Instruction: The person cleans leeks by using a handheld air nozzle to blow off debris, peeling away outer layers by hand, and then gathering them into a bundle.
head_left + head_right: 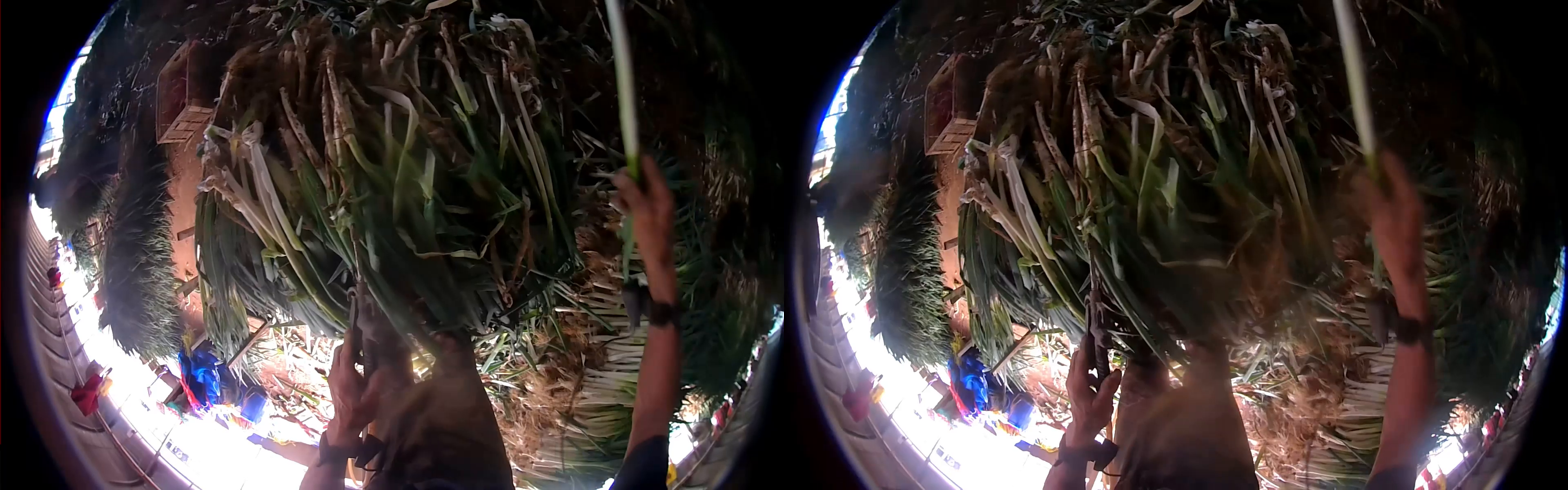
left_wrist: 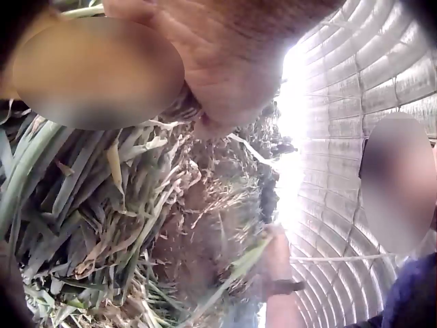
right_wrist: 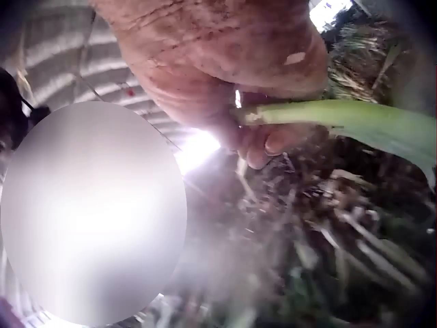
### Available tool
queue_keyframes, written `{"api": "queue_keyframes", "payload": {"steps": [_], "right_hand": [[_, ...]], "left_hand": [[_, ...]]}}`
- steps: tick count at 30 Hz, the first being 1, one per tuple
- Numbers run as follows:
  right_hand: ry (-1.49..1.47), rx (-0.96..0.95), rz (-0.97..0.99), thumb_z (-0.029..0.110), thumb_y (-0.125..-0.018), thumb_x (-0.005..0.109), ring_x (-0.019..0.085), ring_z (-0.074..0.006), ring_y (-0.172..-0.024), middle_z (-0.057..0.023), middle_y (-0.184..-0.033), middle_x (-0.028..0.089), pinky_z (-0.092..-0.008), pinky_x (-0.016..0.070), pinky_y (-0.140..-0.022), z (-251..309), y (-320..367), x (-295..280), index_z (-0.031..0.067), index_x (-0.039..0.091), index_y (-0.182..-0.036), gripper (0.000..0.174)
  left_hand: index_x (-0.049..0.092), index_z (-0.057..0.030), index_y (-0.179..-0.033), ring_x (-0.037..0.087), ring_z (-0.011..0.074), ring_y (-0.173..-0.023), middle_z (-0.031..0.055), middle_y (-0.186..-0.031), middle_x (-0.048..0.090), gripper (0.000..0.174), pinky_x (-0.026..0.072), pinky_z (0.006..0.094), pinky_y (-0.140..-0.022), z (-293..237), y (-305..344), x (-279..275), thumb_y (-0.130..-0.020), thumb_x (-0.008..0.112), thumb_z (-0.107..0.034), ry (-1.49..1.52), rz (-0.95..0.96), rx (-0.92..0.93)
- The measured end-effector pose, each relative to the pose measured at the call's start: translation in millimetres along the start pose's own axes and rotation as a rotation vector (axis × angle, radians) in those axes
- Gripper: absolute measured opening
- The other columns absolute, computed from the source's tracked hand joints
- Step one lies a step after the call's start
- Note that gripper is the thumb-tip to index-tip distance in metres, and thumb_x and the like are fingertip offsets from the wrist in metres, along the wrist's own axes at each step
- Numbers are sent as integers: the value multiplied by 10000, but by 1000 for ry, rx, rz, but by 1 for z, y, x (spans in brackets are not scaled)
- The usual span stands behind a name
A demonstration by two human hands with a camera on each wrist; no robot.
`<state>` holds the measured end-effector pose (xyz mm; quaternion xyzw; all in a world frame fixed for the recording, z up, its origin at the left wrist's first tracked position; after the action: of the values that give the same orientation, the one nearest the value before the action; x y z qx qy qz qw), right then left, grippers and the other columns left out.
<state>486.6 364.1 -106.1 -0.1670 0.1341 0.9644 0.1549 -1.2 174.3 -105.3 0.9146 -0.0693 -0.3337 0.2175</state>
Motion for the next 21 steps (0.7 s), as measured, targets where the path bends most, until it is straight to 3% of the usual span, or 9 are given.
{"api": "queue_keyframes", "payload": {"steps": [4,6,8,9,11,13,16,19,21], "right_hand": [[580,-256,-7,114,-972,691,685,-162,-981,-110,-1209,723,-322,566,-836,-143,-32,22,56,609,-1392,432],[778,103,95,99,-963,693,670,-174,-1085,-127,-1323,686,-326,548,-885,-207,-38,44,85,607,-1408,453],[517,10,144,68,-962,656,672,-289,-1148,-179,-1352,653,-389,539,-942,-230,-28,78,108,584,-1430,475],[693,7,182,75,-960,651,661,-335,-1144,-190,-1344,646,-421,535,-949,-250,-24,89,90,578,-1423,469],[869,6,225,81,-958,647,650,-382,-1140,-200,-1335,639,-453,531,-956,-253,-19,111,72,571,-1416,465],[860,-106,42,112,-936,672,620,-417,-1133,-210,-1294,634,-487,525,-942,-193,-20,138,26,579,-1364,446],[786,-400,122,177,-891,724,651,-427,-1035,-217,-1177,667,-488,548,-850,-164,-10,201,19,604,-1301,455],[993,-100,390,149,-882,672,681,-424,-948,-212,-1059,694,-518,547,-818,-194,-10,229,-19,633,-1138,308],[1005,-117,448,131,-865,669,686,-430,-931,-208,-1012,700,-515,553,-801,-172,-18,235,-15,644,-1067,251]], "left_hand": [[434,14,-1502,643,218,-920,158,-1220,616,782,526,302,-665,5,-1,16,-780,722,-64,-25,67,-48],[436,13,-1501,647,244,-938,167,-1215,621,797,532,322,-685,7,0,25,-770,736,-90,-7,91,-47],[432,10,-1505,649,268,-955,177,-1207,623,815,538,338,-702,11,2,34,-763,746,-114,-33,105,-24],[431,10,-1504,650,285,-979,182,-1207,625,819,544,352,-714,13,1,38,-760,748,-125,-16,134,-78],[426,11,-1505,652,289,-994,183,-1212,622,823,551,360,-725,16,0,43,-759,745,-123,-34,159,-69],[420,13,-1507,654,293,-1010,183,-1218,619,826,557,368,-737,18,-3,50,-758,742,-120,-47,177,-59],[407,21,-1510,660,296,-1038,190,-1231,608,834,574,375,-746,19,-4,55,-755,737,-113,8,154,-63],[399,40,-1505,677,308,-1030,211,-1238,594,829,591,361,-722,21,-2,57,-773,747,-137,46,164,-149],[402,49,-1500,677,318,-1034,216,-1238,600,833,591,371,-727,17,-3,49,-773,757,-145,34,145,-120]]}}
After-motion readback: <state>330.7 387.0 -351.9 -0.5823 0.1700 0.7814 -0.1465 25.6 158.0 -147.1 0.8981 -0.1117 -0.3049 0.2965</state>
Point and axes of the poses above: each hand's wrist, its own y-axis away from the middle knuckle, its own x-axis out of the palm, z = x × y, the point moved 8 cm from there along -y, towards the middle knuckle
